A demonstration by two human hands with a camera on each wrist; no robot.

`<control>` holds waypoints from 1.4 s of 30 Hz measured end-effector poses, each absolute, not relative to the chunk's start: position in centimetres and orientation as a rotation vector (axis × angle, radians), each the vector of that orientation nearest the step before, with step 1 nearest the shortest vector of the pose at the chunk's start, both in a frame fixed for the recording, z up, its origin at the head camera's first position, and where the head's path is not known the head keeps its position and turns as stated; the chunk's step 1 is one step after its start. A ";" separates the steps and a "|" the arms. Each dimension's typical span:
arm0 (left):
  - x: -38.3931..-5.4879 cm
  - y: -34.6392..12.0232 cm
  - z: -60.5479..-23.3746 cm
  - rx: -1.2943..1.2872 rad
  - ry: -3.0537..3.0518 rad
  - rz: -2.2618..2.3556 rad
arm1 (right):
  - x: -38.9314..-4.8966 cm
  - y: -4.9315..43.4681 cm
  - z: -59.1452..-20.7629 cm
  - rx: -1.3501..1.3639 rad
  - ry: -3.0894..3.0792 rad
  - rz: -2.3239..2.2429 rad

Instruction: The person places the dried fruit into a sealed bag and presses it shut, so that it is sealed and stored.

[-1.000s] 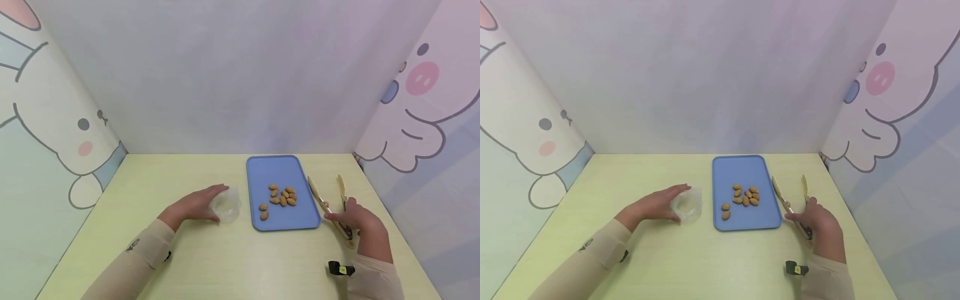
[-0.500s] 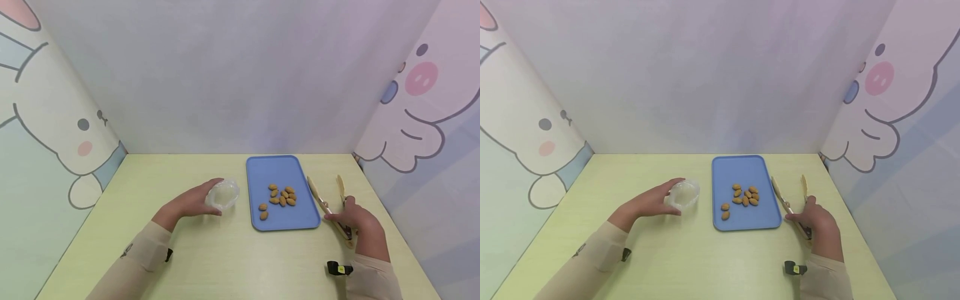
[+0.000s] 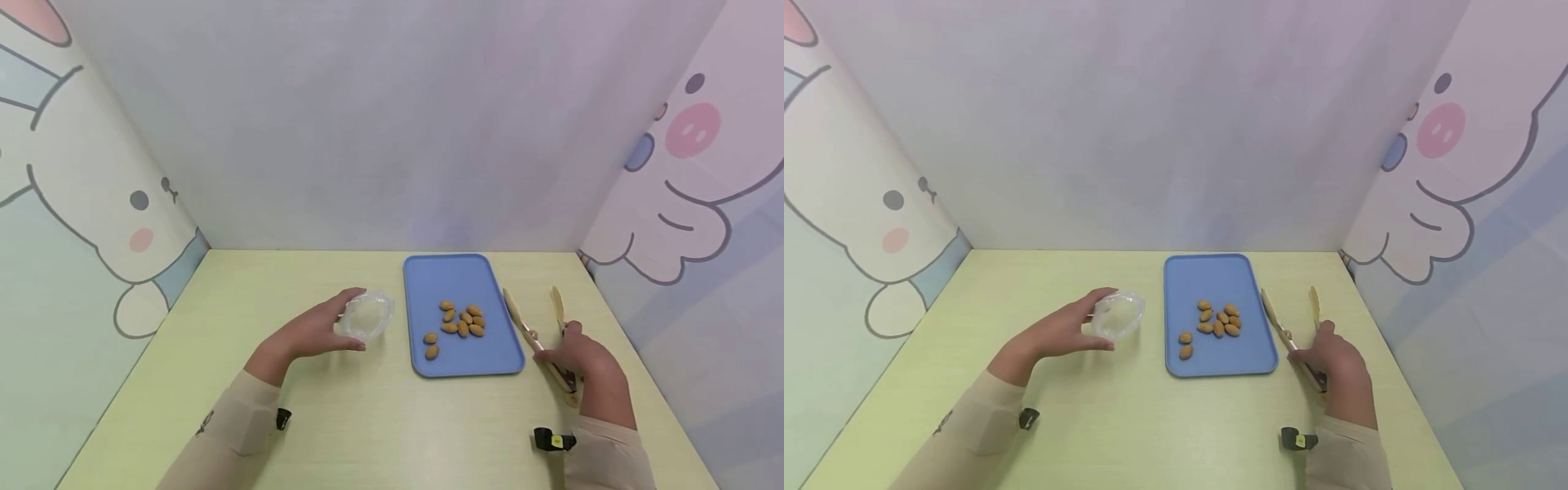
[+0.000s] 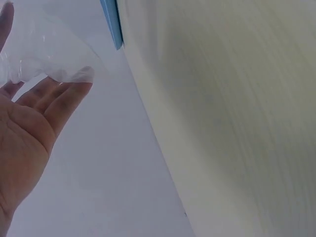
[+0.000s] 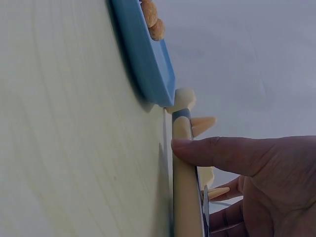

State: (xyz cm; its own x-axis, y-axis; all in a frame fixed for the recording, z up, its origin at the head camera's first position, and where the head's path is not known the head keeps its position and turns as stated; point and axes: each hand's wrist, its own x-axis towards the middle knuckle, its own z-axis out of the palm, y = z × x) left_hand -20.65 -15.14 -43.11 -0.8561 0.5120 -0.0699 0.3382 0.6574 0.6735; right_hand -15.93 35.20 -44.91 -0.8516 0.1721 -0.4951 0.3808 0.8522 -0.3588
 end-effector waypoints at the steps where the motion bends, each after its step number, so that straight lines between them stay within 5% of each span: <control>1: -20.5 -15.1 -43.0 0.681 2.623 0.996 | -15.9 35.3 -44.9 0.395 2.583 -0.629; 42: -18.4 -15.1 -42.3 0.653 2.589 1.171 | -16.4 35.7 -42.7 0.227 2.874 -0.594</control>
State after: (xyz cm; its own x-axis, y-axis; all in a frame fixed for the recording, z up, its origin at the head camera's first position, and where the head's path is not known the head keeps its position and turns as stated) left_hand -18.38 -15.09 -42.34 -0.8756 0.4825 -0.0216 0.3024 0.5826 0.7544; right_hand -16.39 35.74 -42.67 -0.9687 0.1095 -0.2228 0.1889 0.9075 -0.3752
